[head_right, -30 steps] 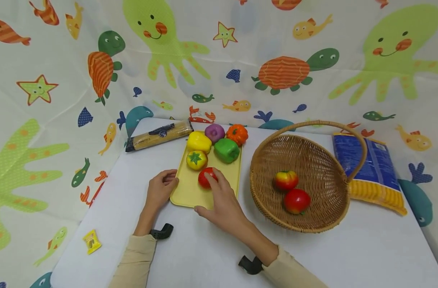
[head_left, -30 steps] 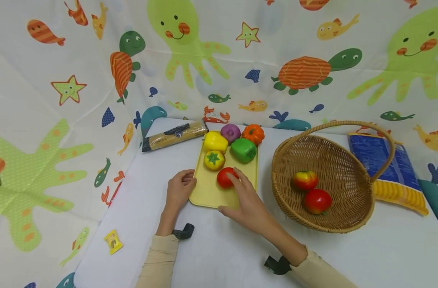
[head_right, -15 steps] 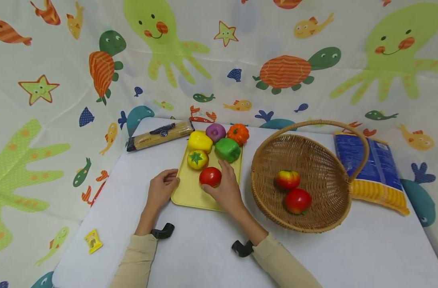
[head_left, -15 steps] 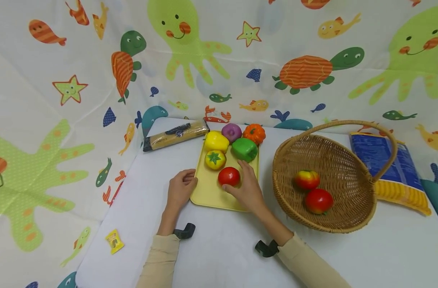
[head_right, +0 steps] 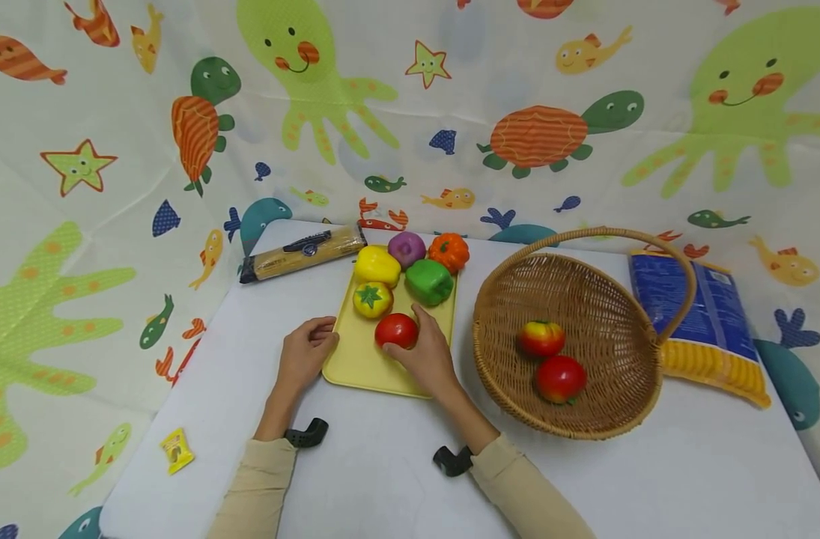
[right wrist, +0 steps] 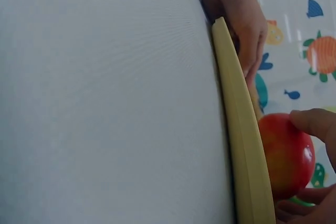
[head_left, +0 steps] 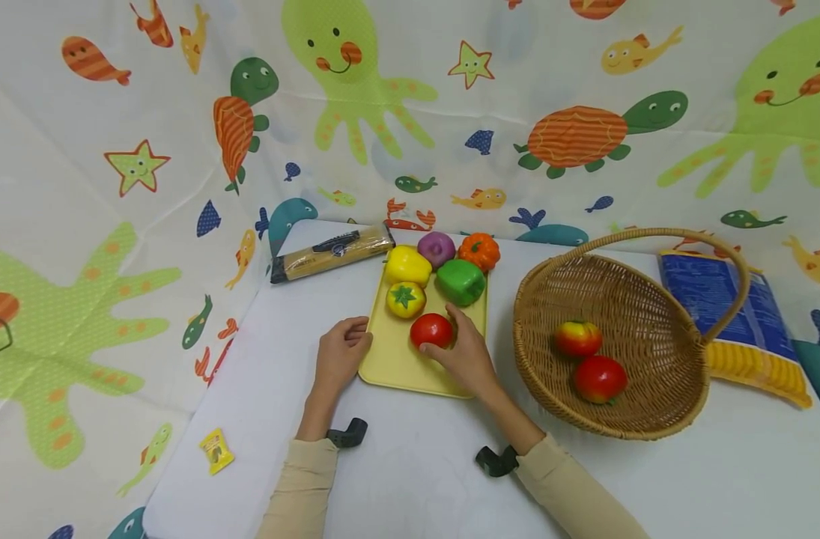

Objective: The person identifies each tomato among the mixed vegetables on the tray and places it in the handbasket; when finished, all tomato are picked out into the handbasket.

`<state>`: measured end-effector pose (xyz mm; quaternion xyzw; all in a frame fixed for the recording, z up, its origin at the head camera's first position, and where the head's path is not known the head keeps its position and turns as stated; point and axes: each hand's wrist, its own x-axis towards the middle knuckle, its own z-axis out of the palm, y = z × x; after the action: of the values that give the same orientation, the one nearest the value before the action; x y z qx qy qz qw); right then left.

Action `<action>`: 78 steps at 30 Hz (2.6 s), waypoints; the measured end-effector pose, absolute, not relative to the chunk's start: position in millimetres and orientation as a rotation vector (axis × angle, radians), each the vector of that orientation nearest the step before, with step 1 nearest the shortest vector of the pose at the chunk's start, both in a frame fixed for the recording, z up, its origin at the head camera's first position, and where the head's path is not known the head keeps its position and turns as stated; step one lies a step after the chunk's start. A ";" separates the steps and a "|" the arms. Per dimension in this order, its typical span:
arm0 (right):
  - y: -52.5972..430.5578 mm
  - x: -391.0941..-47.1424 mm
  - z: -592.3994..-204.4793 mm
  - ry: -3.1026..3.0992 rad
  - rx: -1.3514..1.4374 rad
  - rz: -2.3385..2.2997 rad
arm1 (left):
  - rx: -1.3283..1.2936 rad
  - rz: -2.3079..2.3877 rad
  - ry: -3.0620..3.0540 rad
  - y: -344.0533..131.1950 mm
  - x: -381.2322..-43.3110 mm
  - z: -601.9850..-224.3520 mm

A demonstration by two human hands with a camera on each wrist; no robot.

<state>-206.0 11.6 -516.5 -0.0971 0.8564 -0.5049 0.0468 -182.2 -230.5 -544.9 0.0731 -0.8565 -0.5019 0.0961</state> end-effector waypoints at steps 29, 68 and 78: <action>15.0 -199.3 -492.6 2.554 -0.353 -1.580 | 0.239 -1.485 -2.563 -228.9 -182.4 -542.8; 109.8 -148.5 -370.2 2.405 -0.763 -1.453 | 0.219 -1.463 -2.549 -232.3 -182.8 -541.6; 156.5 -160.4 -353.9 2.460 -0.711 -1.348 | 0.228 -1.456 -2.557 -233.1 -184.5 -539.4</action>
<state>-160.4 156.5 -353.9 -0.2438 0.8436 -0.4622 0.1234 -184.5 -233.1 -539.4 0.0769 -0.8625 -0.4910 0.0951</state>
